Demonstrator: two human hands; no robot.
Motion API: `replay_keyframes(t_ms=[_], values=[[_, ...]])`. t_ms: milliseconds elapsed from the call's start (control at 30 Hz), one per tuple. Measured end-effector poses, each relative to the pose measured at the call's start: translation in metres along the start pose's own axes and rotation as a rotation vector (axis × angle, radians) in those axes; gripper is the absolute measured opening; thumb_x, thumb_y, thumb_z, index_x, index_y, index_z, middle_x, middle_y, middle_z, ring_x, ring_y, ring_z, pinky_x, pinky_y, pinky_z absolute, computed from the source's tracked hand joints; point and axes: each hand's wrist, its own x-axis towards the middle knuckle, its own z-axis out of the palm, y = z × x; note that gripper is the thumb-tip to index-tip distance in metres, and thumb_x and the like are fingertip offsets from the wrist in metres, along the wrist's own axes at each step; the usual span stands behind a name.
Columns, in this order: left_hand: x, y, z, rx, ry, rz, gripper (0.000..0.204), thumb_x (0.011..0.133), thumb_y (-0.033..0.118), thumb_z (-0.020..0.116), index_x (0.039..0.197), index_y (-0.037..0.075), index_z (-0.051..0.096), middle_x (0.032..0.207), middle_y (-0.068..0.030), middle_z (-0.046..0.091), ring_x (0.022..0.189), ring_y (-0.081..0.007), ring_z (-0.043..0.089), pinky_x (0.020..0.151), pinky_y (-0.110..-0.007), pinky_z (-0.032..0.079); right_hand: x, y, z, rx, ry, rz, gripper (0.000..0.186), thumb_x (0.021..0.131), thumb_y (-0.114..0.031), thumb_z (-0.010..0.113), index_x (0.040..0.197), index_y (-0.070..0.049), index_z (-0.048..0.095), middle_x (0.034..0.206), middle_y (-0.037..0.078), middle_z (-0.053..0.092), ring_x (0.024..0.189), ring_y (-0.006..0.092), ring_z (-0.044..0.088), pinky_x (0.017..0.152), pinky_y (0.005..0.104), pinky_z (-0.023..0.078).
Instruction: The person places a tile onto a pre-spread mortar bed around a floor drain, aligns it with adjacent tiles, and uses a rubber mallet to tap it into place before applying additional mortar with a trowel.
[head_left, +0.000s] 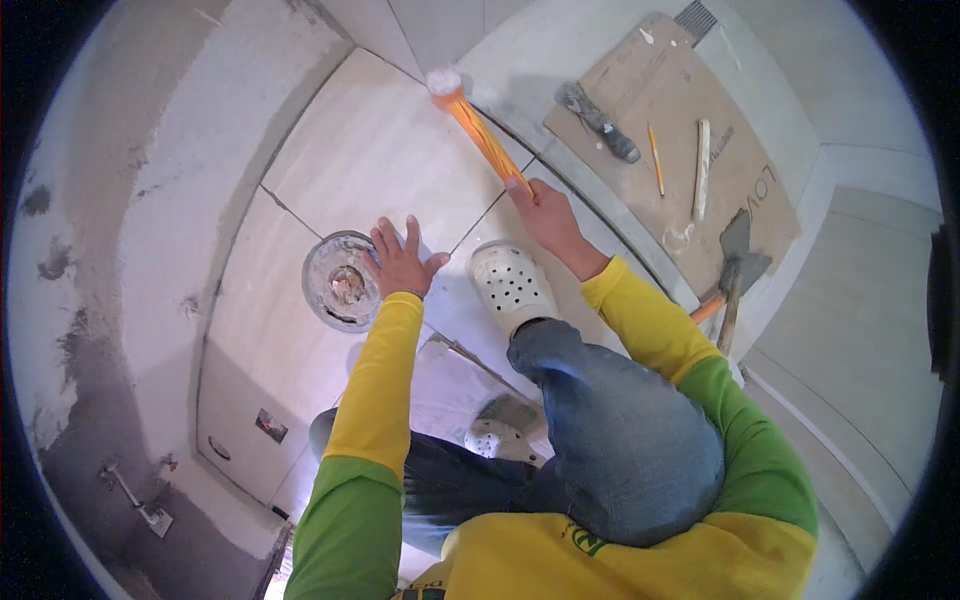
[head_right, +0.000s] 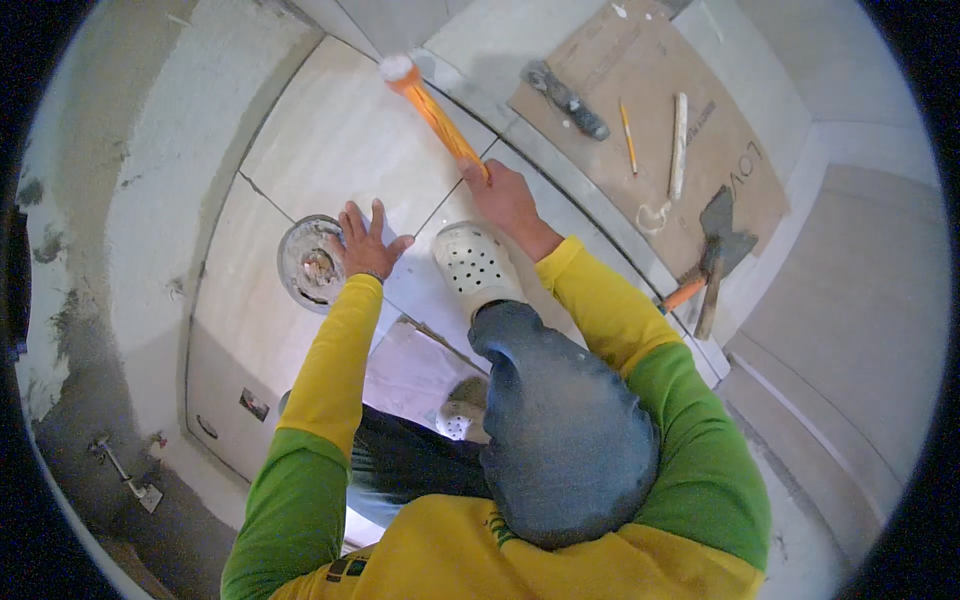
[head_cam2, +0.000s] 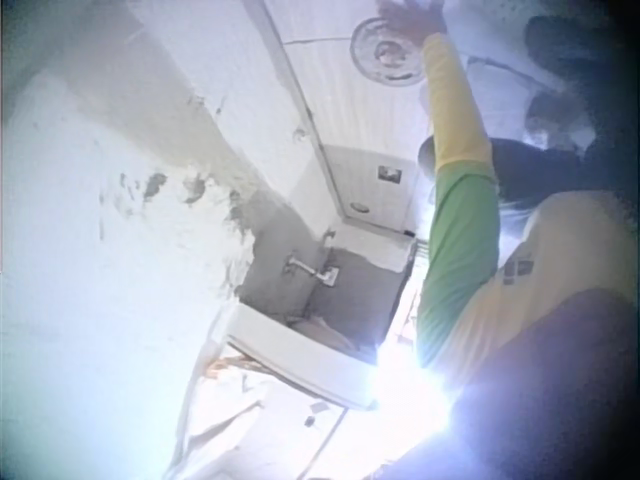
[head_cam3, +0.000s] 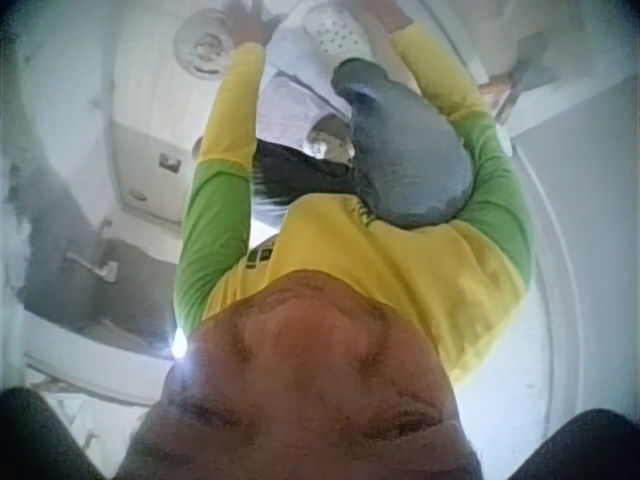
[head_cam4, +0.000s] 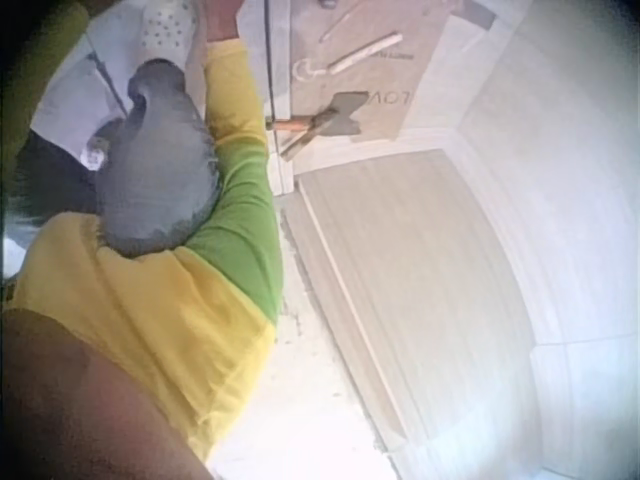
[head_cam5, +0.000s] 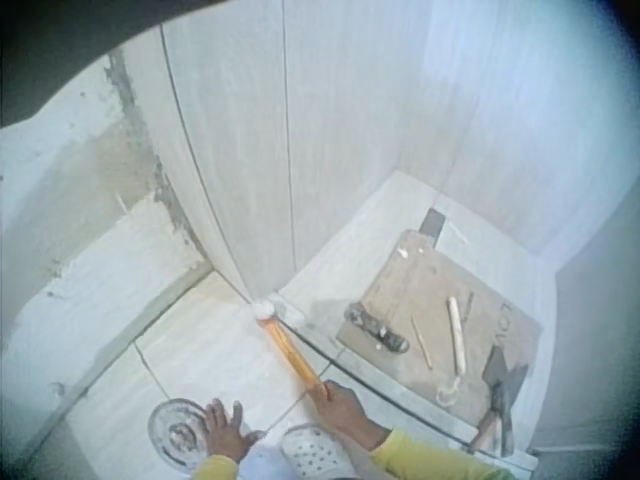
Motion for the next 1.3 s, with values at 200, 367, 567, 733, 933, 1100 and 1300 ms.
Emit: replay_keyframes(t_ms=[200,367,567,733,933,1100,1300], values=[[0.006,0.012,-0.007,0.013,0.012,0.013,0.099,0.078,0.075,0.058,0.157,0.028,0.021,0.162,-0.0226,0.012,0.149,-0.0394,0.013,0.111,-0.069,0.019,-0.012,0.048,0.008,-0.02,-0.031,0.012,0.067,0.097,-0.062,0.041,0.091,0.001,0.061,0.075,0.026,0.065,0.076,0.0466,0.064,0.066,0.0522,0.049],[0.002,0.007,-0.01,0.011,-0.013,-0.003,0.099,0.077,0.076,0.057,0.156,0.027,0.022,0.162,-0.0218,0.013,0.149,-0.0391,0.014,0.111,-0.069,0.019,-0.051,0.053,0.004,-0.02,-0.016,0.012,0.068,0.096,-0.064,0.043,0.09,0.001,0.063,0.076,0.025,0.066,0.075,0.0443,0.066,0.066,0.0511,0.05],[-0.003,0.001,-0.008,-0.016,0.027,0.005,0.091,0.081,0.071,0.058,0.155,0.026,0.028,0.161,-0.021,0.016,0.149,-0.038,0.014,0.112,-0.068,0.019,-0.057,0.071,0.001,-0.064,-0.035,-0.008,0.061,0.094,-0.06,0.052,0.087,0.0,0.063,0.072,0.023,0.064,0.069,0.042,0.066,0.062,0.0478,0.05],[0.009,-0.037,-0.015,-0.145,0.056,-0.008,0.078,0.087,0.056,0.061,0.151,0.022,0.033,0.161,-0.0128,0.023,0.149,-0.0301,0.02,0.115,-0.063,0.018,-0.065,0.054,-0.013,0.031,-0.096,-0.277,0.058,0.094,-0.059,0.055,0.087,-0.002,0.063,0.068,0.022,0.062,0.066,0.0406,0.064,0.061,0.0464,0.049],[0.011,-0.08,-0.033,0.006,-0.119,0.085,0.068,0.093,0.044,0.057,0.151,0.017,0.033,0.162,-0.0082,0.022,0.149,-0.0274,0.022,0.116,-0.063,0.018,-0.027,0.063,-0.016,-0.316,-0.245,-0.16,0.052,0.092,-0.054,0.062,0.083,-0.003,0.06,0.062,0.017,0.057,0.059,0.0346,0.061,0.057,0.0422,0.047],[0.007,-0.086,-0.028,0.088,-0.127,0.114,0.067,0.093,0.039,0.057,0.151,0.018,0.031,0.162,-0.0063,0.021,0.15,-0.0258,0.021,0.116,-0.063,0.018,-0.029,0.036,-0.013,-0.116,-0.32,-0.397,0.063,0.092,-0.062,0.055,0.082,0.0,0.06,0.06,0.016,0.054,0.057,0.0281,0.055,0.057,0.0424,0.046],[0.008,-0.085,-0.032,0.064,-0.147,0.118,0.065,0.094,0.035,0.057,0.151,0.019,0.031,0.162,-0.0046,0.022,0.15,-0.0243,0.021,0.116,-0.062,0.02,-0.003,0.026,-0.011,-0.374,-0.473,-0.217,0.065,0.093,-0.063,0.053,0.09,0.001,0.063,0.062,0.013,0.053,0.059,0.0222,0.051,0.058,0.0392,0.045]])
